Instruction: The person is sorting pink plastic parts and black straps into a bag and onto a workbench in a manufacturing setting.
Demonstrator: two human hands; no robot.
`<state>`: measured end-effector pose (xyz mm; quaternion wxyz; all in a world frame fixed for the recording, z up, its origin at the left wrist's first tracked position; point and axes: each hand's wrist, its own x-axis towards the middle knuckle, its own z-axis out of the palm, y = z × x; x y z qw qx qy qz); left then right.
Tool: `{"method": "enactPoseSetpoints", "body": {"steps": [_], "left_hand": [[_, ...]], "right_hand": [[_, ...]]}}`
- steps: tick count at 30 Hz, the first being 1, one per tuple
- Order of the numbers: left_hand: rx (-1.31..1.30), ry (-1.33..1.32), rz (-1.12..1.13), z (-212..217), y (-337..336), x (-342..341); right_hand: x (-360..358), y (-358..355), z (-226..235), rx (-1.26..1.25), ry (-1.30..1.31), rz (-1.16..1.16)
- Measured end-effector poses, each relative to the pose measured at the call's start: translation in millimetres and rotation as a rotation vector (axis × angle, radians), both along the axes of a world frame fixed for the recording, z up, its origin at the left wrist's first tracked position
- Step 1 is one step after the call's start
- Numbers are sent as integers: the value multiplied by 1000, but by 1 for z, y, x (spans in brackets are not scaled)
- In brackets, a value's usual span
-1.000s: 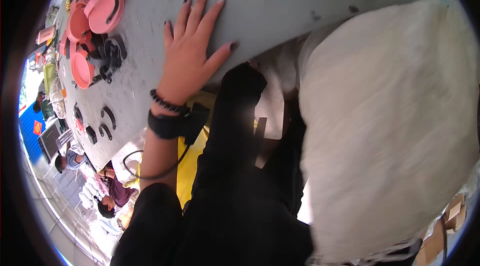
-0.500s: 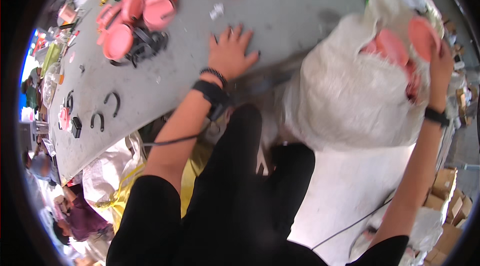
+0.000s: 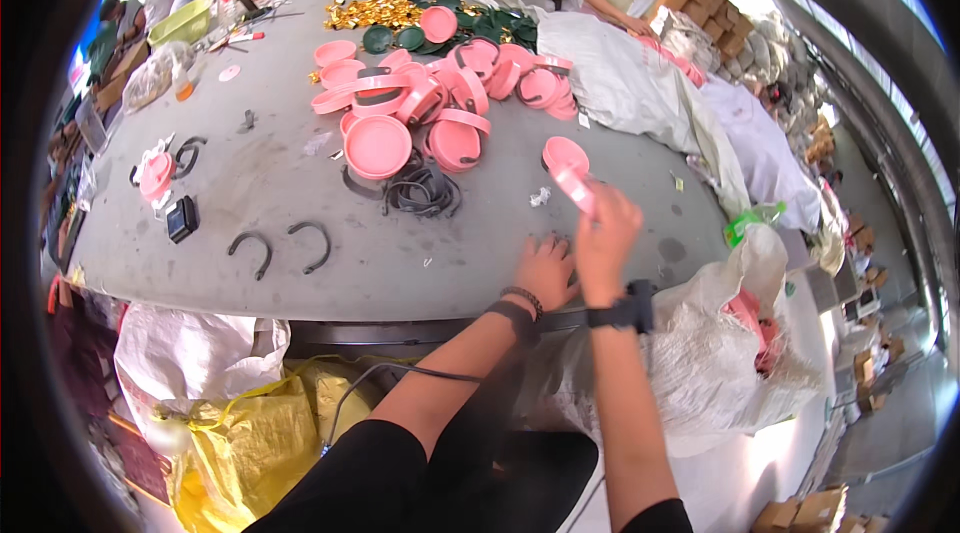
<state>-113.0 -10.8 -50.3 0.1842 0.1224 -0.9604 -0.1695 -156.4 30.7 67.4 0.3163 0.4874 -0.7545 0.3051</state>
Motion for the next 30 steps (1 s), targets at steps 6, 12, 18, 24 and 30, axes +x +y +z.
{"method": "enactPoseSetpoints", "body": {"steps": [6, 12, 18, 24, 30], "left_hand": [[92, 189, -318, -11, -6, 74], [15, -50, -115, 15, -82, 180], [-62, -17, 113, 24, -94, 183], [-51, -36, 111, 22, -94, 184], [-16, -48, 39, 30, -90, 172]], "right_hand": [[-7, -56, -101, 352, -121, 133], [-32, -56, -84, 172, -498, 121], [-130, -69, -95, 317, -234, -104], [-139, -76, -109, 252, -308, -396], [-115, -41, -61, -99, -777, -19]]}}
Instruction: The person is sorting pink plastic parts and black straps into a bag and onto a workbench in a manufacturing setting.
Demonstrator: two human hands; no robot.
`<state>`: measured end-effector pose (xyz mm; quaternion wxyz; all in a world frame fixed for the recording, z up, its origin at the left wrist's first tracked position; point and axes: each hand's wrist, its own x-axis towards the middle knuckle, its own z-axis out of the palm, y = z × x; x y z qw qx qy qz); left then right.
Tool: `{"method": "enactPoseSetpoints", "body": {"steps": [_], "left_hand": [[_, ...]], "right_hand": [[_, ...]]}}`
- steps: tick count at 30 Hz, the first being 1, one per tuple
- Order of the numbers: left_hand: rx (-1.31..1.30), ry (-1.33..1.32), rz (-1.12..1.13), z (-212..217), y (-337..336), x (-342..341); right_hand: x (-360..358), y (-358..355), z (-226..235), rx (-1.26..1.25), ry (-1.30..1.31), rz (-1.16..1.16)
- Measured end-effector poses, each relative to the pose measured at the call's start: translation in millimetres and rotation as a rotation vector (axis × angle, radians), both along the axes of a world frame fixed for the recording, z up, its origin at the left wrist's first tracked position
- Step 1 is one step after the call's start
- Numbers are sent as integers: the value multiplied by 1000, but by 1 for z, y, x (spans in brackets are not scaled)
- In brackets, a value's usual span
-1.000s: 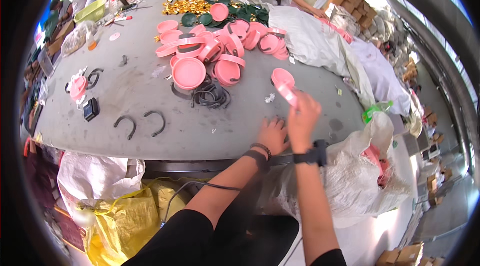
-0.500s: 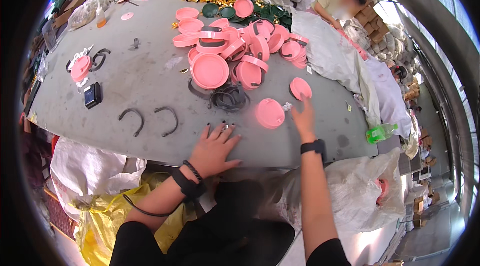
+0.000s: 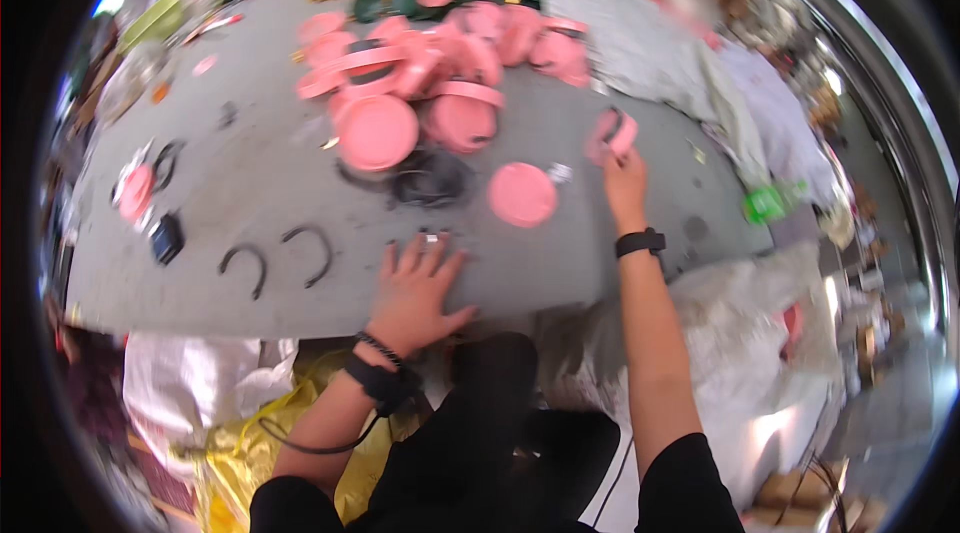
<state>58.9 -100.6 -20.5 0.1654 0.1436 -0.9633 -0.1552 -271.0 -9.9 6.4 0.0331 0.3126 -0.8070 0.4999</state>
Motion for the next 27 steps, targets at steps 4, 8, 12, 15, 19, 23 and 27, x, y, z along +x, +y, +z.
{"method": "enactPoseSetpoints", "body": {"steps": [4, 8, 12, 15, 19, 23, 27], "left_hand": [[-42, -60, 72, -2, -1, 7], [-81, -27, 98, -3, 8, -3], [-140, -30, 90, -6, 10, -2], [-138, -16, 81, -7, 9, 0], [-125, -14, 86, -4, 13, -2], [-111, -30, 82, -3, 15, -3], [-123, -37, 119, -4, 9, 4]], "right_hand": [[107, 70, 103, -573, -180, 202], [134, 221, 179, -410, 376, -186], [70, 340, 177, -137, 329, -402], [17, 407, 112, -132, -316, -685], [-19, 470, 46, 61, -291, -876], [-14, 486, 36, 75, 4, -933], [25, 458, 53, 468, 162, -740]]}}
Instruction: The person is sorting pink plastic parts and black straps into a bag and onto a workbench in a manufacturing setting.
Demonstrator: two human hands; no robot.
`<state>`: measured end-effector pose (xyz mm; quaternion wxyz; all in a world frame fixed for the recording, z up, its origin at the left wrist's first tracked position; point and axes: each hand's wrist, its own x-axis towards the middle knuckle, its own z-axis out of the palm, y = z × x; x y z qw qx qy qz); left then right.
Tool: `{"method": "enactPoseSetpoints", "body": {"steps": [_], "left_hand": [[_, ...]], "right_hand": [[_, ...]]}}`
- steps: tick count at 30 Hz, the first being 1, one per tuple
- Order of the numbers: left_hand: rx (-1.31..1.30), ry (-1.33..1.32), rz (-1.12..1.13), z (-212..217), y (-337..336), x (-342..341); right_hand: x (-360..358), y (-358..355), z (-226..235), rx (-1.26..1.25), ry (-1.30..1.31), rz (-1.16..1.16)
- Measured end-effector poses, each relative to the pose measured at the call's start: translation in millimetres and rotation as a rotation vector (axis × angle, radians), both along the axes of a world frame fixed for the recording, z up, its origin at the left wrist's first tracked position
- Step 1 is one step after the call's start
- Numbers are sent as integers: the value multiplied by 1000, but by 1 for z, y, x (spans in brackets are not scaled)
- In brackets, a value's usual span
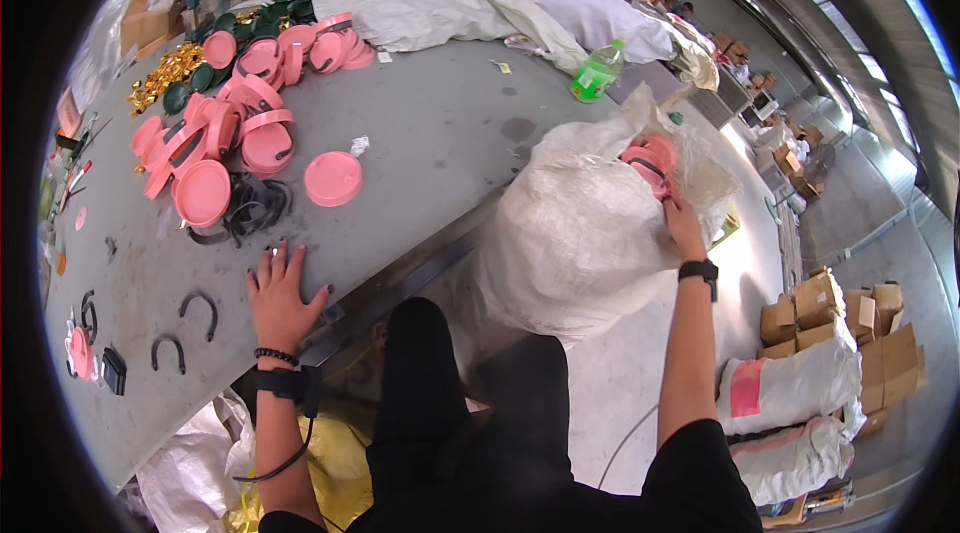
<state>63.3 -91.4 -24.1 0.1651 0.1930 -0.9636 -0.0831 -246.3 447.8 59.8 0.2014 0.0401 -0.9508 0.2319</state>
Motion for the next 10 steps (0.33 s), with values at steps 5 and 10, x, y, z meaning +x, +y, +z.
{"method": "enactPoseSetpoints", "body": {"steps": [5, 10], "left_hand": [[12, 26, -32, -1, -1, -3], [69, 24, -44, -6, -5, -4]], "right_hand": [[51, -4, 43, 285, -21, 167], [63, -28, 68, 62, 110, 287]]}}
